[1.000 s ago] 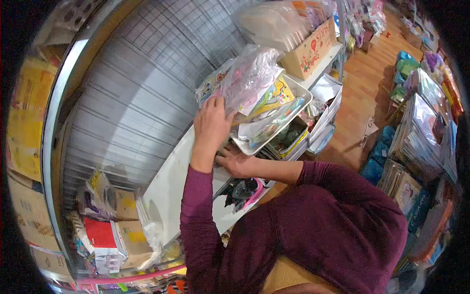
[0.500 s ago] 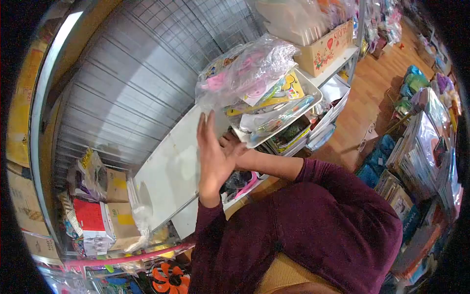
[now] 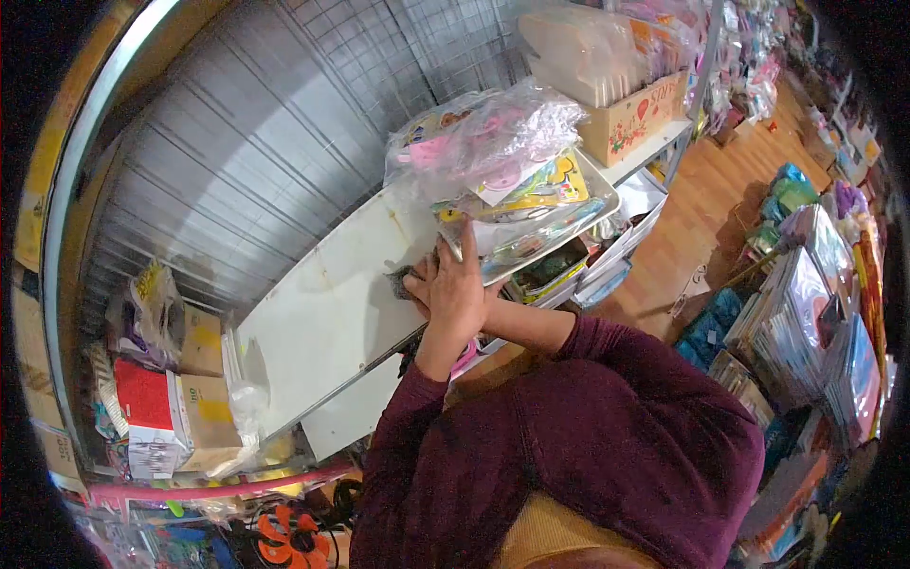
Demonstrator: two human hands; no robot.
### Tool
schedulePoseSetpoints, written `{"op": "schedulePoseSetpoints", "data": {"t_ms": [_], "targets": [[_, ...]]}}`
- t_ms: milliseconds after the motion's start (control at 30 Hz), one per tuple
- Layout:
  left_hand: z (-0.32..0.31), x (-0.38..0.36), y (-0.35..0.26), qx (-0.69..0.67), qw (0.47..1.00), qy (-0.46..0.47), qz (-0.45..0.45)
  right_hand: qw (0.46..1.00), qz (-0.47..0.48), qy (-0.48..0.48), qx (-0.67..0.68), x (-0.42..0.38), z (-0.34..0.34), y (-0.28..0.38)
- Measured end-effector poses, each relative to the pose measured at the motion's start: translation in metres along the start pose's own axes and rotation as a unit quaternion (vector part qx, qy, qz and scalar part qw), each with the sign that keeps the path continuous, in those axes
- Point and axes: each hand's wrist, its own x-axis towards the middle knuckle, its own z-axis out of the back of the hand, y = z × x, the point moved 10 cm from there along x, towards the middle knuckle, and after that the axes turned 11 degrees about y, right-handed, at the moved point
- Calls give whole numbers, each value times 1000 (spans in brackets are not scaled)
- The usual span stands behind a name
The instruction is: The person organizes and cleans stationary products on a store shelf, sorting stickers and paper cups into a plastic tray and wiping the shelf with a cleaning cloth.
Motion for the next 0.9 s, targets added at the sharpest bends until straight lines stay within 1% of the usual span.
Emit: {"op": "schedulePoseSetpoints", "data": {"t_ms": [33,67,100,133,167,200,233,267,333,367,400,433,467,500,533,567,600,633,667,700,767,800,833,900], "targets": [[4,0,-1,-1,1000,-2,5,1000,-1,4,3,2,-2,2],[5,2,-7,-21,1000,15,3,1000,-1,10,8,4,-5,7],[3,4,-12,-41,999,32,3,1000,1,17,13,6,-3,12],[-3,5,-11,-45,998,29,14,999,5,26,18,7,0,18],[-10,7,-15,-69,997,9,-15,999,-8,12,36,5,8,18],[-13,8,-19,-93,995,-13,-44,999,3,20,37,5,5,20],[-14,8,-23,-97,993,-26,-59,998,18,-25,51,4,13,21],[-13,8,-21,-103,993,-30,-46,995,33,-70,66,2,20,21],[-8,8,-26,-130,988,-25,-73,993,54,-47,90,4,14,23],[-15,11,-25,-130,990,18,-57,994,41,-45,88,4,13,21],[-15,9,-21,-133,990,10,-42,995,31,-42,87,3,12,19],[-12,6,-23,-129,990,-6,-60,996,17,10,89,5,11,19],[-4,2,-20,-119,990,-25,-74,994,44,16,97,3,14,24],[5,-2,-10,-112,992,-38,-45,996,30,45,74,2,11,21],[6,-3,-11,-110,992,38,-55,996,19,70,49,6,6,21],[4,-5,-8,-110,985,112,-65,995,54,69,55,7,7,28],[11,-9,11,-107,989,95,-37,994,67,66,60,7,8,31],[30,-17,17,-148,985,15,-90,993,75,64,65,7,9,32],[56,-31,20,-183,970,-65,-148,992,78,63,70,7,9,32],[76,-41,39,-247,951,-111,-150,992,76,64,74,8,9,31],[95,-60,89,-215,954,-194,-74,993,67,62,76,8,9,28],[95,-73,116,-213,952,-219,-25,993,62,60,77,8,10,26],[91,-87,143,-132,957,-253,51,991,70,70,88,8,10,27],[84,-114,188,-76,948,-270,154,989,83,75,101,9,14,30]]}}
